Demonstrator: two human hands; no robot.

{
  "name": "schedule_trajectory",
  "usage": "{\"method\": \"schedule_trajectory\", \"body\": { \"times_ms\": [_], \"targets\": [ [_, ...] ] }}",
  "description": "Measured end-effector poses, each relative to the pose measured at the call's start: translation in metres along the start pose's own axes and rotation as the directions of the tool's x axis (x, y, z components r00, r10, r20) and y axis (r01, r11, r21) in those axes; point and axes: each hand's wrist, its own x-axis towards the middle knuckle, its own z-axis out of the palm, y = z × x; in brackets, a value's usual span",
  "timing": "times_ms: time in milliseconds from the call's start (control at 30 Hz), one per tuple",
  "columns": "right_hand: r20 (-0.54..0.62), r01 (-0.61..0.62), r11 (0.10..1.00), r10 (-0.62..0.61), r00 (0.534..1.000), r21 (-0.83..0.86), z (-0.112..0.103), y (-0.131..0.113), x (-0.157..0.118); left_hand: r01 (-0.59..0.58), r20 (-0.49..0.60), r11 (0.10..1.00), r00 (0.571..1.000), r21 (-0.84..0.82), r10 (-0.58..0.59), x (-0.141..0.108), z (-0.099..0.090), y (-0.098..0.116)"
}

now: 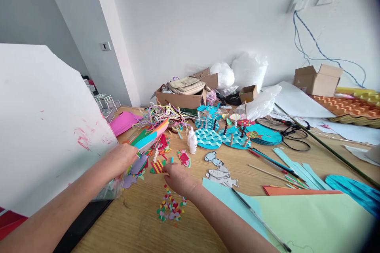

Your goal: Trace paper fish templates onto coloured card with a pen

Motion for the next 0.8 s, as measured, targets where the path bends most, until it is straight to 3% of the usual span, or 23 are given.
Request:
{"method": "schedule_trajectory", "body": {
  "times_ms": [200,467,667,800],
  "targets": [
    [0.023,0.116,0.991,-0.114,0.993,-0.071,-0.001,-0.014,-0.012,0.052,0.107,0.966,0.991,0.252,-0.081,-0.007,-0.016,0.02],
    [0.069,0.396,0.91,-0.39,0.918,-0.126,0.017,-0.038,-0.012,0.007,0.152,0.94,0.986,0.34,-0.062,-0.008,-0.03,0.029],
    [0.018,0.402,0.9,-0.405,0.914,-0.168,0.038,-0.05,-0.007,-0.008,0.133,0.935,0.99,0.353,-0.042,-0.007,-0.033,0.024],
    [0.015,0.389,0.908,-0.392,0.92,-0.153,0.041,-0.047,-0.003,-0.013,0.14,0.936,0.989,0.352,-0.039,-0.008,-0.033,0.027]
  ]
}}
